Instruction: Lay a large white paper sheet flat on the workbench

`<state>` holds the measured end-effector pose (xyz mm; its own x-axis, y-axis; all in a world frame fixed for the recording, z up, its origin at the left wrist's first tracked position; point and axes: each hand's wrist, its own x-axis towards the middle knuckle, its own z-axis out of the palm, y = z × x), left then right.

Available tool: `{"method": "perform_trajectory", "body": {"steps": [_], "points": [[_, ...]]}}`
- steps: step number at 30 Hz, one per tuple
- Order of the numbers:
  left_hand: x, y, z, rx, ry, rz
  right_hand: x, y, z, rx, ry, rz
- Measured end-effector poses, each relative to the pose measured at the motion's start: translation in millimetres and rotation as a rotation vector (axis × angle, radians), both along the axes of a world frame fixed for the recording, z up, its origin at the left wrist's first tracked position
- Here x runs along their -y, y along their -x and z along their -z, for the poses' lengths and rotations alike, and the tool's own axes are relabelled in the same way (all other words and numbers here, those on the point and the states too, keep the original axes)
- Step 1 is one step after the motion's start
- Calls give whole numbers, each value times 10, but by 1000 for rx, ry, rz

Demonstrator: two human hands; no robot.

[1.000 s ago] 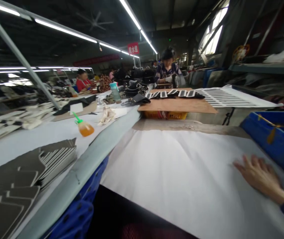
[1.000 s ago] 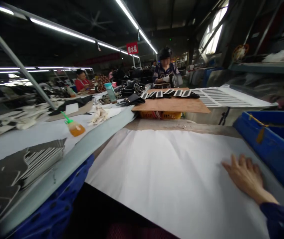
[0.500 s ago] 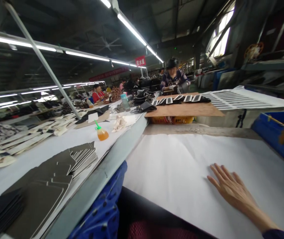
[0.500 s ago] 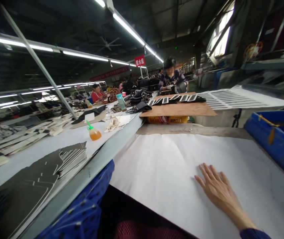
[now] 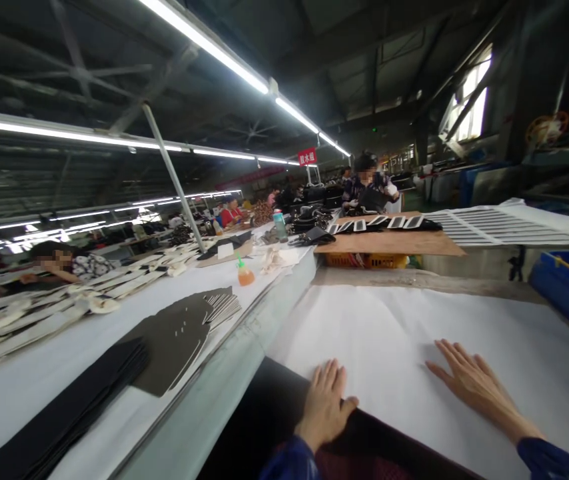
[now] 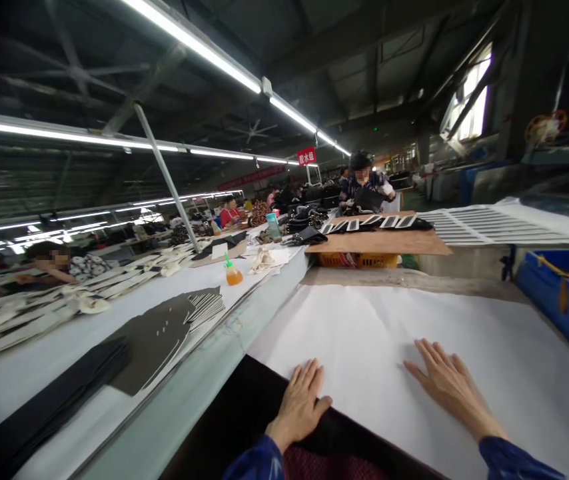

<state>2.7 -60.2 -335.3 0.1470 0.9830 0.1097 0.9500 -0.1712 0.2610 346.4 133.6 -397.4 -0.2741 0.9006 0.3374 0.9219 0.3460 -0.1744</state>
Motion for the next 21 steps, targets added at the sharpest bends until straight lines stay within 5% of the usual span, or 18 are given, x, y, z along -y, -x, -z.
{"method": "perform_trajectory", "body": {"steps": [4,8,13,17,21], "points": [[245,-76,44,125,-22,-10,374,115,-64,5,131,-49],[261,-96,96,239,-64,-28,1155,225,-58,48,28,-340],[168,-49,12,974,-144,-95,1562,208,-90,110,-83,-407],[284,401,-15,1364,-291,-401,1478,183,-79,110,-92,-389],[769,1144,-35,1716,-515,-601,1462,148,-30,96,-102,-382]]}}
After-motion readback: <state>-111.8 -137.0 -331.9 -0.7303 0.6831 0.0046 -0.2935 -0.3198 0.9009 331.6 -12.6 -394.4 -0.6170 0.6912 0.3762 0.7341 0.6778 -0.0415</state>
